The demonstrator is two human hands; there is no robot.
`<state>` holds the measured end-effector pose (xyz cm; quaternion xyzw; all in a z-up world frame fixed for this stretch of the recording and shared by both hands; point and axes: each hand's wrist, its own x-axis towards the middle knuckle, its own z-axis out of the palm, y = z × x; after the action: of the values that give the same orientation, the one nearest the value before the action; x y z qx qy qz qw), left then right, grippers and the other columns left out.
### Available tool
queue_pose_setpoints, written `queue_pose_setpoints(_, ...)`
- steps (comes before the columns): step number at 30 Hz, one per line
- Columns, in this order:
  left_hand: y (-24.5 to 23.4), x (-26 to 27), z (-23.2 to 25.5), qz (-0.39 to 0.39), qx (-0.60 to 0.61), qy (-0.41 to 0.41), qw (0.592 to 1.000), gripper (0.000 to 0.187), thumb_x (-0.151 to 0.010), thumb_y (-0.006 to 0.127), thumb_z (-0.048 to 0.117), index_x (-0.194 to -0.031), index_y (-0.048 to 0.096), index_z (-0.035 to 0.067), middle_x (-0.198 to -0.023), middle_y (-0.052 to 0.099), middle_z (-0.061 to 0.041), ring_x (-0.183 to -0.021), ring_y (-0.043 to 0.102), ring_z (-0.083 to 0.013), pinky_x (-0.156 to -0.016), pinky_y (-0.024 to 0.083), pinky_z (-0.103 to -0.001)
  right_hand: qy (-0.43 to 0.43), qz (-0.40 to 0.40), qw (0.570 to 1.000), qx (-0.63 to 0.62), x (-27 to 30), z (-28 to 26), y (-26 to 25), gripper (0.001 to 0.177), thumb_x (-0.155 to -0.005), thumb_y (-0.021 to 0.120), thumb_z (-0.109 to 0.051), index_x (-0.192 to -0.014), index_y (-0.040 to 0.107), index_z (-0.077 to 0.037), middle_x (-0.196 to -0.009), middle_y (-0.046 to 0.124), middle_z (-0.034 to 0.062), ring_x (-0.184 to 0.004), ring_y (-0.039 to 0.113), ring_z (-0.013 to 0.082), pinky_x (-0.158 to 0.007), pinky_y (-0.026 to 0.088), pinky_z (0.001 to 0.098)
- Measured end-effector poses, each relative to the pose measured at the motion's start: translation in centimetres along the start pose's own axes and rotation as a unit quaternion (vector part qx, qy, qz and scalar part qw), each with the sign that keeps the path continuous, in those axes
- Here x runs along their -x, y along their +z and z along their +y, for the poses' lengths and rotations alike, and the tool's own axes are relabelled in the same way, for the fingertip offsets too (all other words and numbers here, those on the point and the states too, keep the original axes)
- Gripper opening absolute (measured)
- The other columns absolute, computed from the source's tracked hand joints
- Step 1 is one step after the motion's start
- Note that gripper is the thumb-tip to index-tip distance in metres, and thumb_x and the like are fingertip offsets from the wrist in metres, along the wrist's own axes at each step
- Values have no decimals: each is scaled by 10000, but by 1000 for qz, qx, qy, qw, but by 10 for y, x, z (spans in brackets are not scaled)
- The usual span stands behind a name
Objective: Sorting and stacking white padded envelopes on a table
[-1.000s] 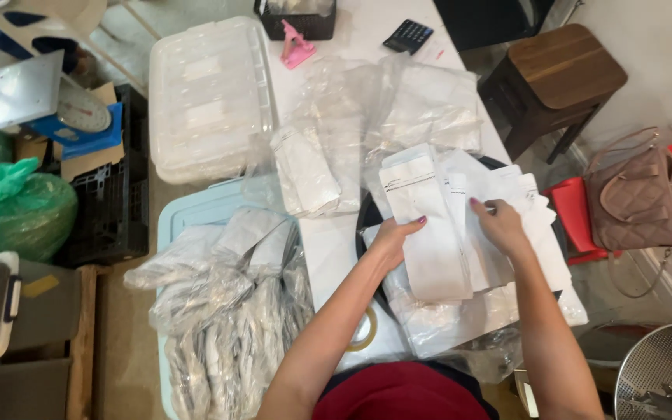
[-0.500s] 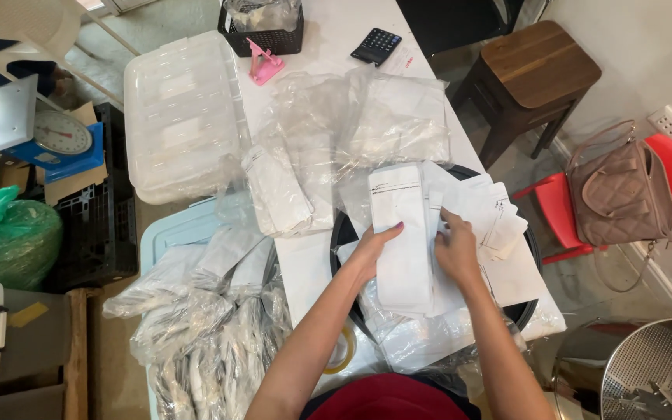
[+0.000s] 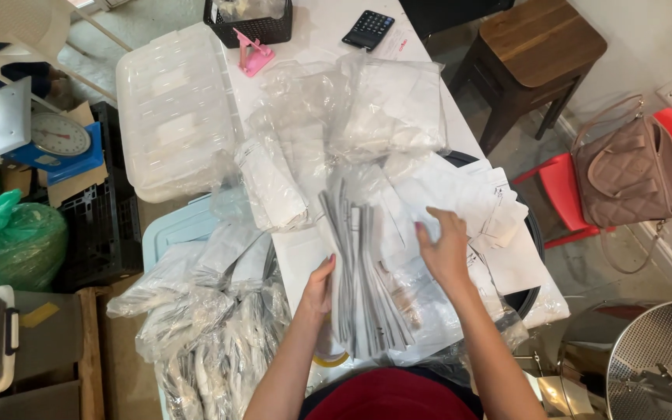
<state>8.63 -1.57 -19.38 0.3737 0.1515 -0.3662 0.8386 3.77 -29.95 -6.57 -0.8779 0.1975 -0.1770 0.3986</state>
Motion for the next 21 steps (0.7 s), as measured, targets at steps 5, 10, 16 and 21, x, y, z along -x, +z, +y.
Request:
queue_pose_setpoints(5, -15, 12, -8, -17, 87, 7, 996, 447, -948, 628, 422, -1261, 653, 103, -1065, 744, -130, -963, 737, -268, -878, 608, -419, -47, -128, 974, 180, -31, -51, 31, 854, -798, 793, -534, -1413, 563, 11, -1266, 611, 194, -1191, 524, 383, -943, 471, 595)
queue_pose_setpoints(10, 79, 77, 20, -73, 137, 4, 988, 411, -951, 599, 398, -1205, 690, 89, -1011, 758, -135, -907, 745, -271, -857, 605, -398, -24, -157, 907, 389, -51, -49, 93, 1248, -580, 878, -669, -1503, 406, 25, -1334, 506, 215, -1196, 441, 380, -927, 440, 630)
queue_pose_setpoints(16, 7, 48, 11, -89, 163, 22, 982, 386, -906, 672, 390, -1107, 700, 61, -943, 750, -130, -836, 728, -260, -814, 612, -390, 122, -226, 898, 357, -81, -35, 111, 1095, -545, 987, -515, -1348, 443, -7, -1250, 568, 225, -1171, 524, 442, -891, 394, 679)
queue_pose_setpoints(21, -67, 19, -19, 42, 145, 40, 988, 465, -870, 721, 298, -1243, 671, 24, -1133, 739, -199, -1032, 726, -319, -962, 568, -458, 132, -246, 929, 241, -98, 0, 102, 793, -554, 988, -373, -1147, 656, 35, -1044, 726, 244, -1002, 705, 506, -777, 540, 668)
